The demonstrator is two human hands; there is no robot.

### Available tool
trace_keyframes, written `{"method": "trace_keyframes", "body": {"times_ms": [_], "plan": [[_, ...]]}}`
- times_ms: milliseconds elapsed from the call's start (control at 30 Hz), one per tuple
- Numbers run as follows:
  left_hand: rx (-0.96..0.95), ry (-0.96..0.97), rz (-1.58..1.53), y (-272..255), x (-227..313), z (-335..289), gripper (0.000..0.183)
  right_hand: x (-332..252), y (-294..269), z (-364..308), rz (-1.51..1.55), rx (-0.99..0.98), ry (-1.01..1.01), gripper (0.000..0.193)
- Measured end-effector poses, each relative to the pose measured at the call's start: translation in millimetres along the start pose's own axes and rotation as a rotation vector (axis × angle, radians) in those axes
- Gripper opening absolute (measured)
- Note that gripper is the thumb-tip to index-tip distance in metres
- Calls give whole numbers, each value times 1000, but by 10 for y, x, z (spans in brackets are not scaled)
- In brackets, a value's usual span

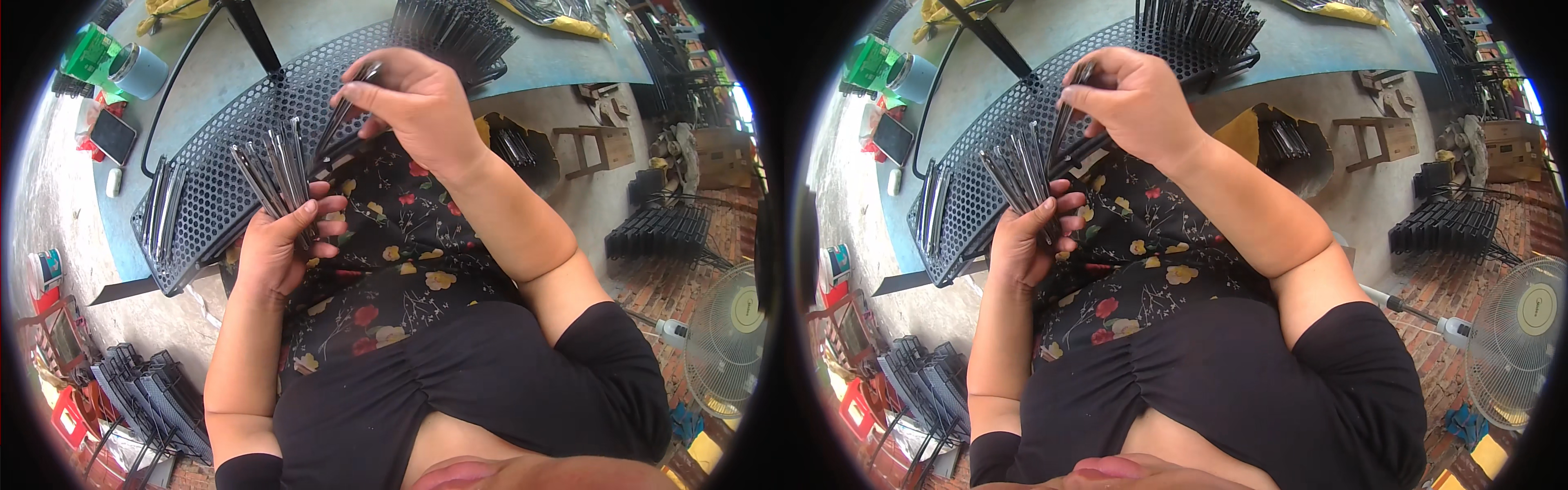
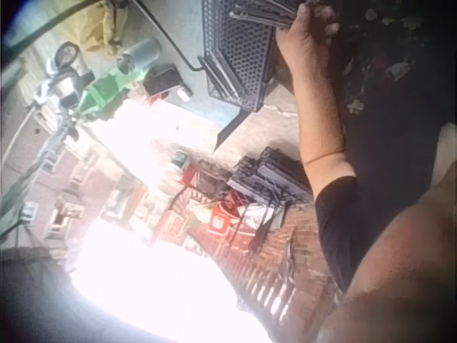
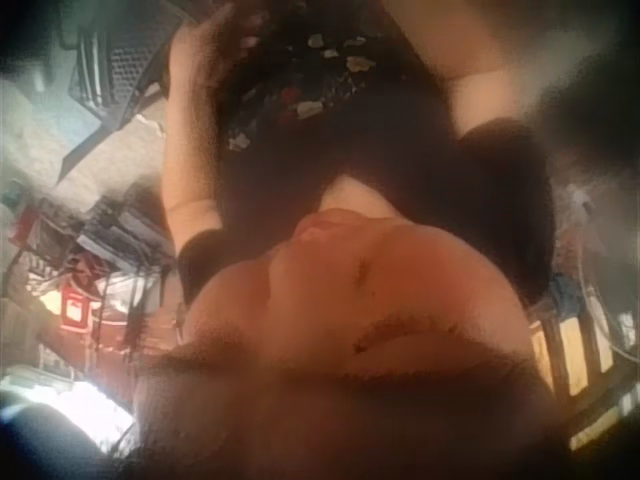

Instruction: The person inserts small metal pins by hand into a perforated metal rack on a workbench.

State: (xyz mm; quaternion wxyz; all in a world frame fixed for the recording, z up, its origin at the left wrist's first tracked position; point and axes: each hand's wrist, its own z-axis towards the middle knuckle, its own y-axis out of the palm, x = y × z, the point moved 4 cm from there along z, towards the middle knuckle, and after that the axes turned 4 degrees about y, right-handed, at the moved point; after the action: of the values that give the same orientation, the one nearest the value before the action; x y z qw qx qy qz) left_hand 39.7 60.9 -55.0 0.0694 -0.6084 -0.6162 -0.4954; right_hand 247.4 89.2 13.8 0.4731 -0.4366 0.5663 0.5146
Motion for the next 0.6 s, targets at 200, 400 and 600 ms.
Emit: {"method": "trace_keyframes", "body": {"times_ms": [200, 400, 600], "plan": [[-8, -119, -227, -55, -59, -19, 35, -32, 316, -491, -961, -141, -885, 24], [39, -101, -124, -76, -83, 30, 29, -97, -43, -241, -301, 100, -187, 10], [45, -39, 114, 64, -70, -18, 23, 368, 5, -184, 82, -139, 432, 27]]}}
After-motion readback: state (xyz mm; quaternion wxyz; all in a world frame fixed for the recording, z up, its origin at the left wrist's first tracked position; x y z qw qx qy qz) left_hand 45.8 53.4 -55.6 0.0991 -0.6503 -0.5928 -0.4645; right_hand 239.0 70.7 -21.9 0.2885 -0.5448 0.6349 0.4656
